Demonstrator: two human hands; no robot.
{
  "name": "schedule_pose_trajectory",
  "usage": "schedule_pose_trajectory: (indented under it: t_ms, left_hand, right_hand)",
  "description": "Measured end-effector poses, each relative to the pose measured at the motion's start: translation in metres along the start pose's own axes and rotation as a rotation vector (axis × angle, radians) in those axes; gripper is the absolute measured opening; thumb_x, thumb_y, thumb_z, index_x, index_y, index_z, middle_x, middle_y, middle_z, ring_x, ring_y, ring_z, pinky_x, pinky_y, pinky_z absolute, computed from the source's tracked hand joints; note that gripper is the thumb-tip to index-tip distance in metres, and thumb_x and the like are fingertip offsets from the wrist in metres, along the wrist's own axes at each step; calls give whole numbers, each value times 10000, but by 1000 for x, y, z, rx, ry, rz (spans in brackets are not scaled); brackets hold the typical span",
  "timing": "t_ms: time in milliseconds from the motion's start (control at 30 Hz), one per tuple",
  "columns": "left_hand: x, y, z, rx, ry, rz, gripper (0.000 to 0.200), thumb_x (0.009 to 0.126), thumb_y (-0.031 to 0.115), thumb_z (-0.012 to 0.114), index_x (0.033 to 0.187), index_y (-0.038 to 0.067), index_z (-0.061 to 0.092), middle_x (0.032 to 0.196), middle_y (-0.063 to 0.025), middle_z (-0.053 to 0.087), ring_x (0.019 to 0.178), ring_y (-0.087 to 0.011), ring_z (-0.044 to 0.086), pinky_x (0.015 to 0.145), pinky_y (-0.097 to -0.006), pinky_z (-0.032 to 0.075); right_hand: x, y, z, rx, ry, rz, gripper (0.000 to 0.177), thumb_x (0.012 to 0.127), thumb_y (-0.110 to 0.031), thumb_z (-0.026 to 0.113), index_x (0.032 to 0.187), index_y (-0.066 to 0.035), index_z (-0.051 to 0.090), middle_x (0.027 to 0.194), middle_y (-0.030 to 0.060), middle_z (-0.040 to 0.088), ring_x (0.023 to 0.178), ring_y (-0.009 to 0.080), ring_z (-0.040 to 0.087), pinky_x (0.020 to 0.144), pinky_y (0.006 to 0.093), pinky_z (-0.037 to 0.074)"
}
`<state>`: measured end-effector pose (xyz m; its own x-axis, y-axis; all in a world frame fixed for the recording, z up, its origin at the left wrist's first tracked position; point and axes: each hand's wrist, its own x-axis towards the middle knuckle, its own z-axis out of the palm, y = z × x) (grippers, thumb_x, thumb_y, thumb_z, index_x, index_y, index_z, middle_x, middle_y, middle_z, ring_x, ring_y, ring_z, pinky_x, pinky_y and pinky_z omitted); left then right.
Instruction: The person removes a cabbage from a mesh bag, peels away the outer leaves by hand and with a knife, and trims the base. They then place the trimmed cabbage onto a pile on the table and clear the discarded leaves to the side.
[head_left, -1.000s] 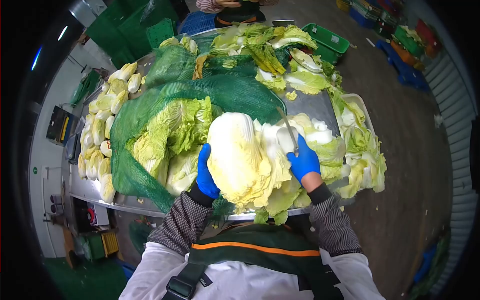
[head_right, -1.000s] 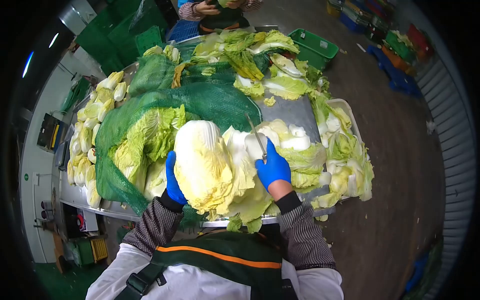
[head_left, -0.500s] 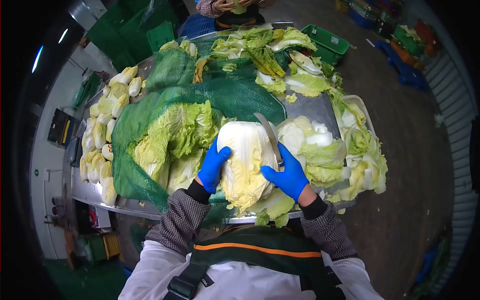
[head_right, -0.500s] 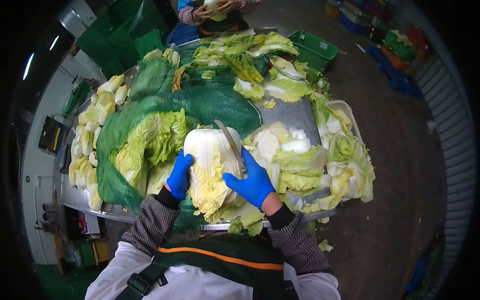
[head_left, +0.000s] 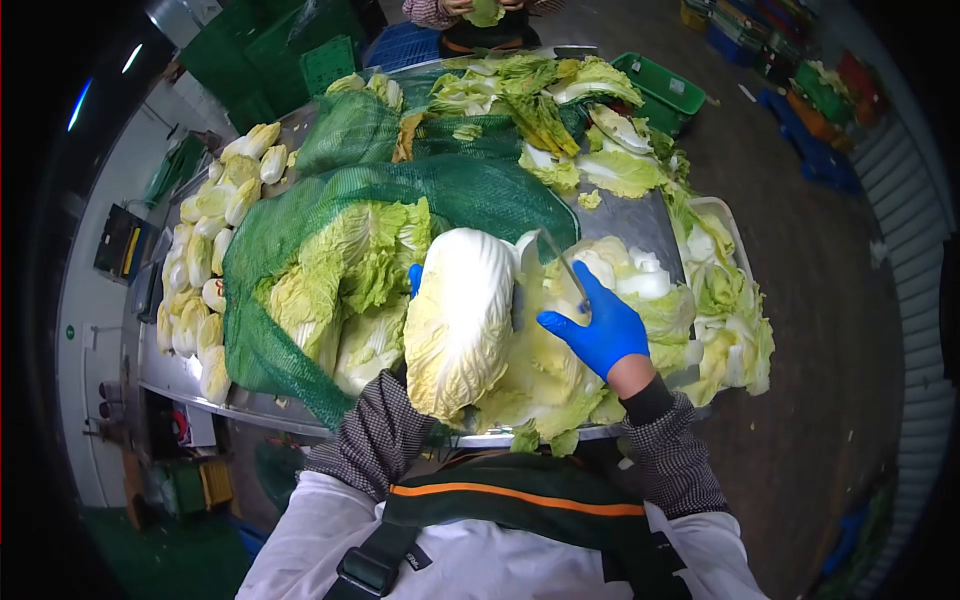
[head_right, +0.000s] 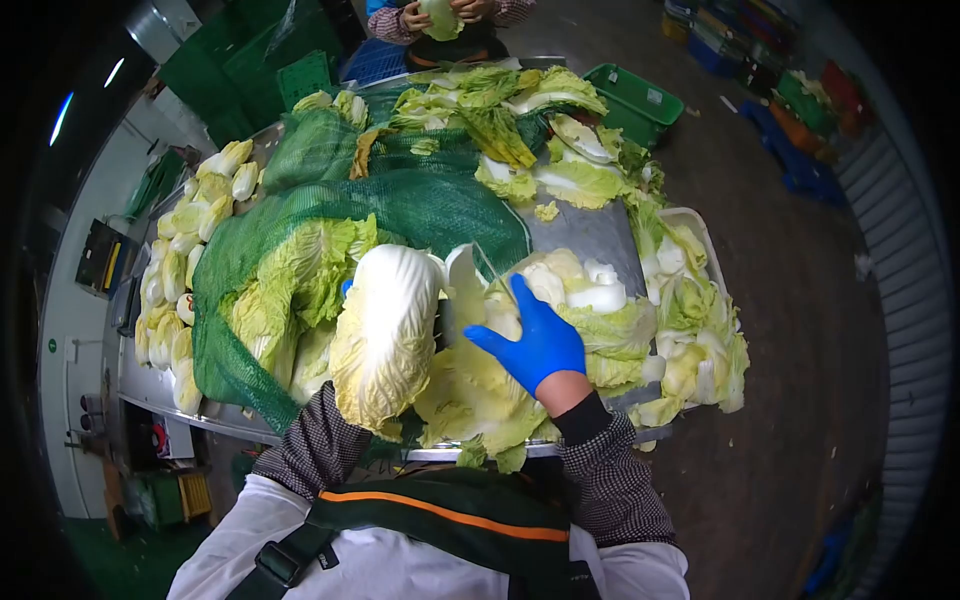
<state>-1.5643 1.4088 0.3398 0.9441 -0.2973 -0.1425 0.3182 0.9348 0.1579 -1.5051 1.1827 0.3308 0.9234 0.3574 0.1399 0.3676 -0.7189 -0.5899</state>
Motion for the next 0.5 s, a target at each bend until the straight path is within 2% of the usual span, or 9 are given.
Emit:
schedule_pose_trajectory:
  t_ms: [67, 100, 133, 233, 333, 367, 400, 467, 500]
  left_hand:
    - [9, -2, 1, -89, -9, -70, 833, 849, 658, 472, 1409, 55, 348, 1381, -206, 432, 1208, -374, 478, 1019, -528, 374]
    - [15, -2, -1, -193, -36, -97, 836, 850, 664, 462, 1408, 51, 348, 1382, -208, 430, 1207, -375, 479, 1017, -529, 375]
    - [15, 2, -1, -110, -39, -143, 830, 858, 664, 446, 1405, 46, 350, 1381, -207, 431, 1208, -375, 478, 1015, -529, 377]
    - [9, 12, -13, 83, -43, -224, 787, 889, 634, 421, 1403, 41, 354, 1397, -182, 426, 1221, -351, 476, 1033, -492, 371]
    - [7, 0, -33, 151, 121, -39, 756, 899, 600, 446, 1397, 38, 360, 1391, -181, 432, 1225, -317, 480, 1047, -431, 371]
    - [2, -5, -27, 211, 82, -72, 686, 913, 511, 503, 1385, 30, 373, 1368, -161, 458, 1234, -265, 473, 1056, -375, 358]
    - [4, -7, -27, 456, 114, 14, 647, 913, 444, 533, 1379, 23, 375, 1348, -149, 474, 1229, -245, 472, 1050, -365, 359]
    - [13, -8, -13, 927, 162, 240, 644, 852, 254, 651, 1379, 21, 363, 1318, -117, 484, 1204, -213, 475, 1031, -347, 366]
    - [13, -10, -8, 1056, 162, 282, 681, 823, 238, 680, 1382, 24, 357, 1322, -120, 478, 1201, -217, 476, 1029, -347, 366]
  right_hand:
    - [3, -33, -21, 730, -266, 149, 824, 750, -432, 755, 1385, -58, 386, 969, 76, 625, 824, 146, 614, 721, 284, 505]
    - [2, -40, -24, 810, -322, 216, 777, 773, -380, 754, 1375, -44, 396, 925, 40, 604, 809, 105, 588, 720, 259, 498]
    - [1, -48, -27, 886, -374, 287, 730, 796, -327, 753, 1364, -29, 405, 881, 4, 583, 794, 64, 562, 720, 233, 491]
    - [-5, -39, -12, 1154, -316, 194, 718, 798, -330, 751, 1354, -23, 416, 827, -14, 573, 755, 59, 552, 689, 232, 488]
    - [-8, -42, -13, 811, -198, 205, 774, 757, -476, 737, 1311, -18, 447, 808, 55, 609, 742, 144, 604, 694, 279, 497]
    - [-9, -41, -13, 708, -155, 199, 787, 751, -508, 728, 1302, -17, 452, 810, 78, 623, 744, 170, 620, 698, 295, 500]
    - [-10, -41, -19, 558, -210, 207, 751, 760, -517, 698, 1284, -31, 465, 861, 156, 649, 782, 276, 649, 729, 359, 507]
    - [-12, -39, -19, 397, -183, 144, 729, 759, -502, 695, 1279, -43, 472, 907, 180, 654, 814, 315, 649, 738, 386, 507]
    - [-14, -38, -18, 320, -170, 113, 718, 758, -495, 693, 1276, -48, 476, 929, 192, 657, 830, 335, 649, 743, 400, 506]
